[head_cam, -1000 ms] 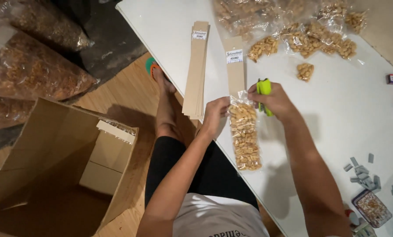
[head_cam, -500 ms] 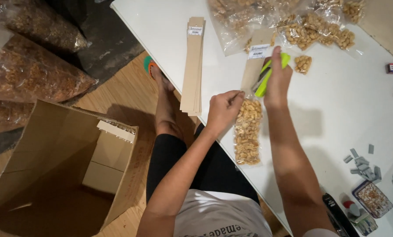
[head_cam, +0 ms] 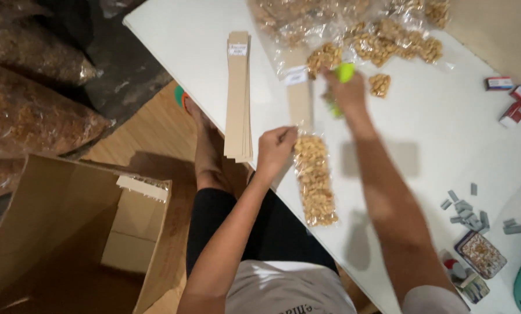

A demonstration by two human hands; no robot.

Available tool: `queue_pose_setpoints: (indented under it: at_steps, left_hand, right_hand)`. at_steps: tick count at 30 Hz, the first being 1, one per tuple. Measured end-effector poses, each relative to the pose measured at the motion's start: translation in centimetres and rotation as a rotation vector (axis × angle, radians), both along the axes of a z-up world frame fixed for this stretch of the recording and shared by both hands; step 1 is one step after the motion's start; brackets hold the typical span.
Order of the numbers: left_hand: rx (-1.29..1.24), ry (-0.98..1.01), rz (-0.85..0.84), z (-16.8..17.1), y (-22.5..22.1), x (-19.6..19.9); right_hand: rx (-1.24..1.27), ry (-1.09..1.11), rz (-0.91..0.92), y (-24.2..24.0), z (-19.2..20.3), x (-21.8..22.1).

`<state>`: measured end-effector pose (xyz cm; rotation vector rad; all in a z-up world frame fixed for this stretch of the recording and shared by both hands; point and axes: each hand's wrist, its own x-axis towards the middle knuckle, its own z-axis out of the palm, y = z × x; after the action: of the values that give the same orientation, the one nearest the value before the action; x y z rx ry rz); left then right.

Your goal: Stapling small plastic bags containing nuts onto cardboard display strips

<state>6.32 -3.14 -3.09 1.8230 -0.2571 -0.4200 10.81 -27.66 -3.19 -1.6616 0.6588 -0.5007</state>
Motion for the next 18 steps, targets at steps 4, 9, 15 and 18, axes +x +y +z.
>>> queue_pose_setpoints:
  at_steps: [4, 9, 15, 18]
  left_hand:
    - [-0.012, 0.210, 0.085, 3.0, 1.0, -0.9]
    - [-0.093, 0.311, 0.186, -3.1, 1.3, 1.3]
    - [-0.502, 0.492, 0.260, -2.9, 0.2, 0.9]
    - [-0.557, 0.519, 0.174, 4.7, 2.0, -0.4]
  right_hand:
    - [-0.670, 0.357, -0.155, -16.5, -6.4, -0.7]
    - [-0.581, 0.826, 0.300, -13.0, 1.1, -7.4]
    - [0.038, 0.421, 0.387, -2.0, 7.8, -12.3]
    - [0.157, 0.271, 0.469, 2.5, 6.6, -12.5]
